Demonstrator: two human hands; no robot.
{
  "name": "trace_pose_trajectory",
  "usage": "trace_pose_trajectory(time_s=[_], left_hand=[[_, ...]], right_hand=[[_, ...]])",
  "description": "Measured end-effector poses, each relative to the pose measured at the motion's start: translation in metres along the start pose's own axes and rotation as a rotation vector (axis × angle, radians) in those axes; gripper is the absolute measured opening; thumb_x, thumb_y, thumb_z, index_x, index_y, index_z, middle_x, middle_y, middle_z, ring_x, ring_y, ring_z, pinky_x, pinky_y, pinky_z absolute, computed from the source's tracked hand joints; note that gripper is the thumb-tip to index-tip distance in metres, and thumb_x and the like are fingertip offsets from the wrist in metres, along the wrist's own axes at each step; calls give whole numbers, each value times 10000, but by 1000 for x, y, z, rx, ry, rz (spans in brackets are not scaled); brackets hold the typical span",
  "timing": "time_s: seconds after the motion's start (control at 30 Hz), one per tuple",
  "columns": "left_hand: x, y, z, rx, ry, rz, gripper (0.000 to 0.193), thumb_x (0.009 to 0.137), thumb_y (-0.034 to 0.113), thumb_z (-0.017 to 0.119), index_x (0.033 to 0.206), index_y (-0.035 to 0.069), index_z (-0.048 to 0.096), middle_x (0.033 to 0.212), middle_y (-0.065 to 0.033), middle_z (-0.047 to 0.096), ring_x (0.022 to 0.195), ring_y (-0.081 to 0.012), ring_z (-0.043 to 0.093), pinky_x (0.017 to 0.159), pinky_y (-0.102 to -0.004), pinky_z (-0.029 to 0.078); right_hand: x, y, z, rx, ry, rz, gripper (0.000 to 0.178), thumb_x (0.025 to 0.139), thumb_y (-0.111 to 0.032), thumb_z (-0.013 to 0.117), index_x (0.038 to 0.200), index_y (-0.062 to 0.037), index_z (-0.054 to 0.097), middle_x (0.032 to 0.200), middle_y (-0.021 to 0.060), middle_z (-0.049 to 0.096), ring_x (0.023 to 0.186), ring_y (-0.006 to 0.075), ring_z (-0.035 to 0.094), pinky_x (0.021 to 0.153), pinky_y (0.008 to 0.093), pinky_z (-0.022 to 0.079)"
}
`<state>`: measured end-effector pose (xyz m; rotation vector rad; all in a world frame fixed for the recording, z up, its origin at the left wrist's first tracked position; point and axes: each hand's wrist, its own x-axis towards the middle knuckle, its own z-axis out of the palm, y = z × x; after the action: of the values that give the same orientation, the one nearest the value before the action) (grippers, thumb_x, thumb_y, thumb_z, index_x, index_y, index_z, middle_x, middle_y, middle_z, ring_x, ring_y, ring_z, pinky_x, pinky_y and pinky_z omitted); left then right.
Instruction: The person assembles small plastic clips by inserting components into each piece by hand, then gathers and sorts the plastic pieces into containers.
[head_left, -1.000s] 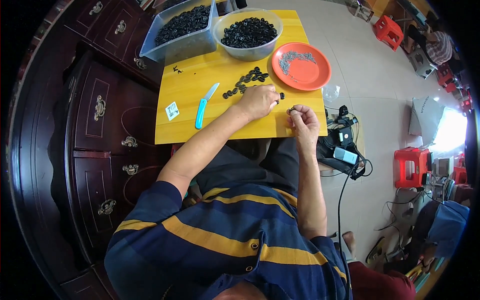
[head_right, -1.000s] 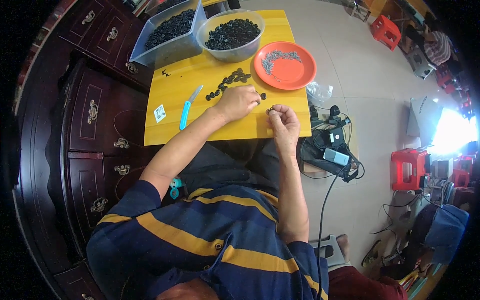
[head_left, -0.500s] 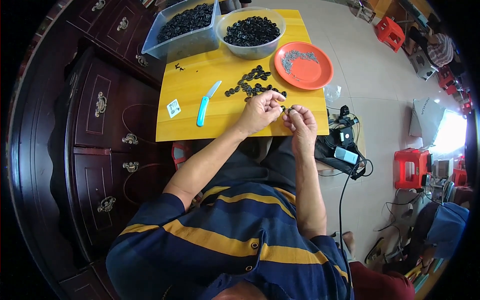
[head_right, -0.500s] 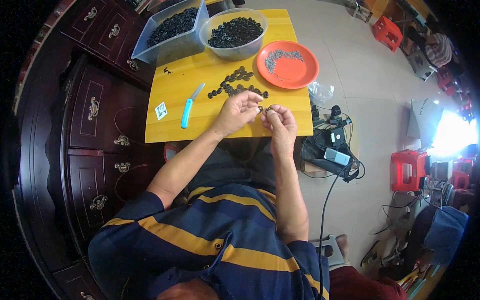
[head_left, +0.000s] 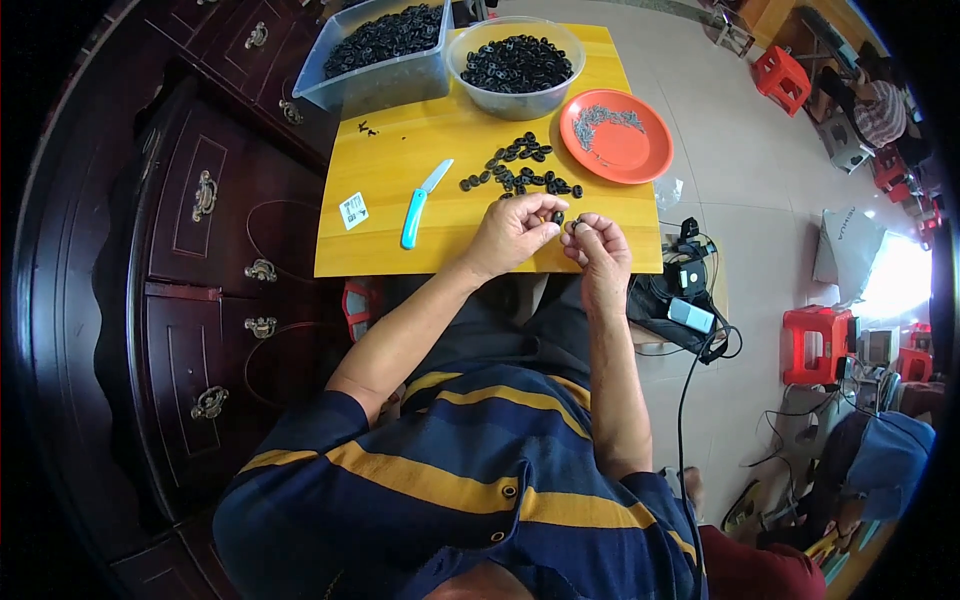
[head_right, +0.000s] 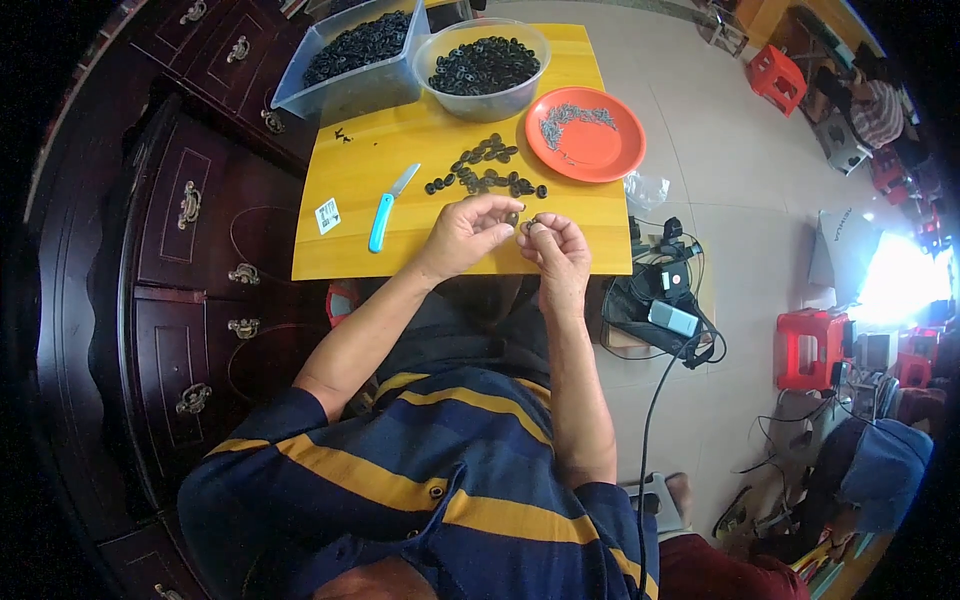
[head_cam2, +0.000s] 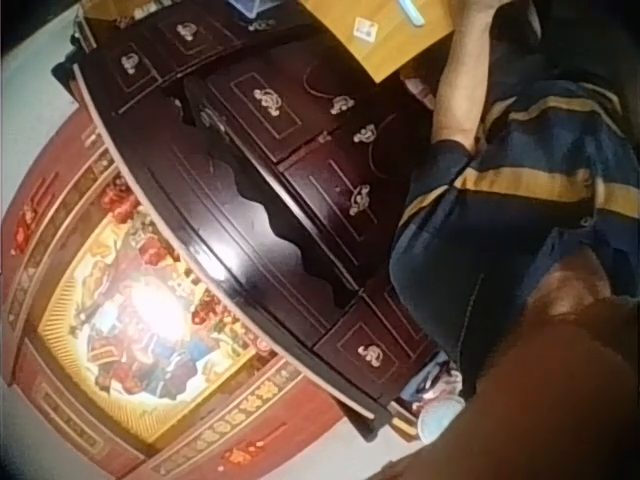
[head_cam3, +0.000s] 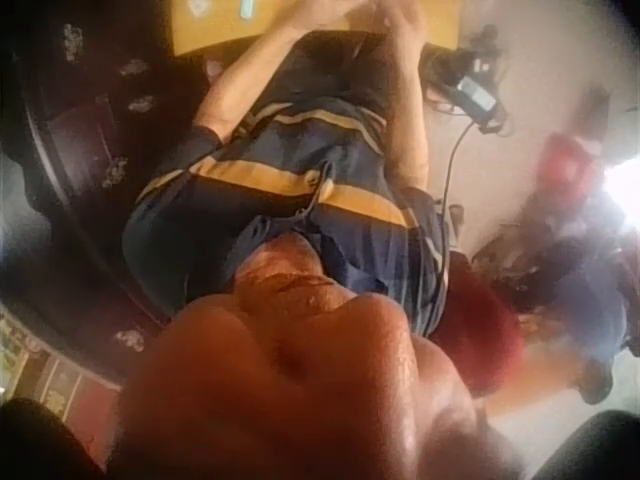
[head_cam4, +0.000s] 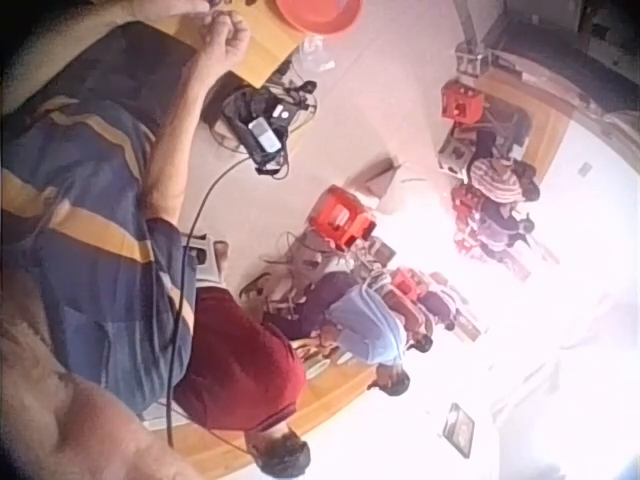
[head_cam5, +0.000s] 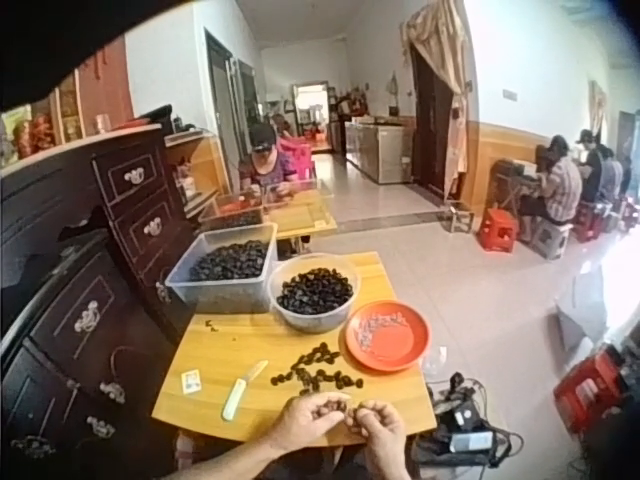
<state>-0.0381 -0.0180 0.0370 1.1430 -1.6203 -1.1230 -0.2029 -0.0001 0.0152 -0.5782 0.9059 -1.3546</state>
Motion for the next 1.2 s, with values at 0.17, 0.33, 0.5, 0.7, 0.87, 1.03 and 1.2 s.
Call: trace_pose_trajectory(time_s=[0.17, 0.33, 0.5, 0.7, 0.87, 1.03, 1.2], left_hand=[[-2, -2, -5, -92, 51, 36, 241, 860, -10, 651, 1100, -3, 664, 845, 20, 625, 662, -12, 545, 625, -195, 481], [-9, -4, -10, -277, -4, -113, 193, 884, 16, 597, 1071, 33, 640, 896, 10, 633, 685, -46, 564, 628, -209, 486], [-15, -5, -17, -409, 187, -149, 159, 858, -45, 540, 984, 34, 595, 815, 23, 570, 591, -22, 483, 506, -198, 415], [-19, -8, -19, -343, 169, -89, 118, 935, 73, 586, 1037, 25, 619, 837, 6, 615, 636, -33, 525, 580, -199, 454], [-23, -10, -28, -348, 89, -144, 171, 966, 171, 622, 1062, 32, 647, 834, 7, 641, 671, -47, 555, 617, -209, 473], [-26, -17, -30, -209, 40, -176, 190, 967, 173, 626, 1102, 40, 635, 847, 23, 630, 676, -45, 547, 616, -204, 478], [-29, -15, -24, -312, 111, -140, 186, 959, 129, 620, 1119, 34, 628, 884, 22, 629, 680, -33, 539, 612, -203, 480]], right_hand=[[-1, 3, 2, -20, -37, -7, 118, 943, -67, 619, 1050, -20, 604, 923, 83, 687, 777, 132, 653, 701, 242, 520], [-1, 4, 6, -26, -39, 9, 118, 942, -66, 618, 1051, -23, 605, 919, 81, 685, 777, 130, 653, 702, 237, 519], [-1, 9, 5, -52, -60, 3, 114, 938, -65, 623, 1046, -30, 607, 920, 78, 683, 775, 129, 652, 703, 237, 517], [-2, 10, 9, -67, -50, 22, 106, 937, -77, 632, 1034, -37, 611, 916, 73, 683, 770, 126, 647, 712, 234, 511], [-1, 12, 9, -114, -85, 16, 125, 937, -79, 636, 1050, -35, 609, 914, 64, 688, 772, 120, 644, 712, 233, 496], [-4, 15, 13, -155, -106, 14, 120, 940, -75, 629, 1051, -32, 611, 915, 67, 688, 769, 120, 645, 698, 232, 497], [-6, 18, 16, -175, -130, 21, 126, 940, -65, 632, 1054, -16, 608, 905, 63, 691, 771, 113, 638, 699, 231, 479]])
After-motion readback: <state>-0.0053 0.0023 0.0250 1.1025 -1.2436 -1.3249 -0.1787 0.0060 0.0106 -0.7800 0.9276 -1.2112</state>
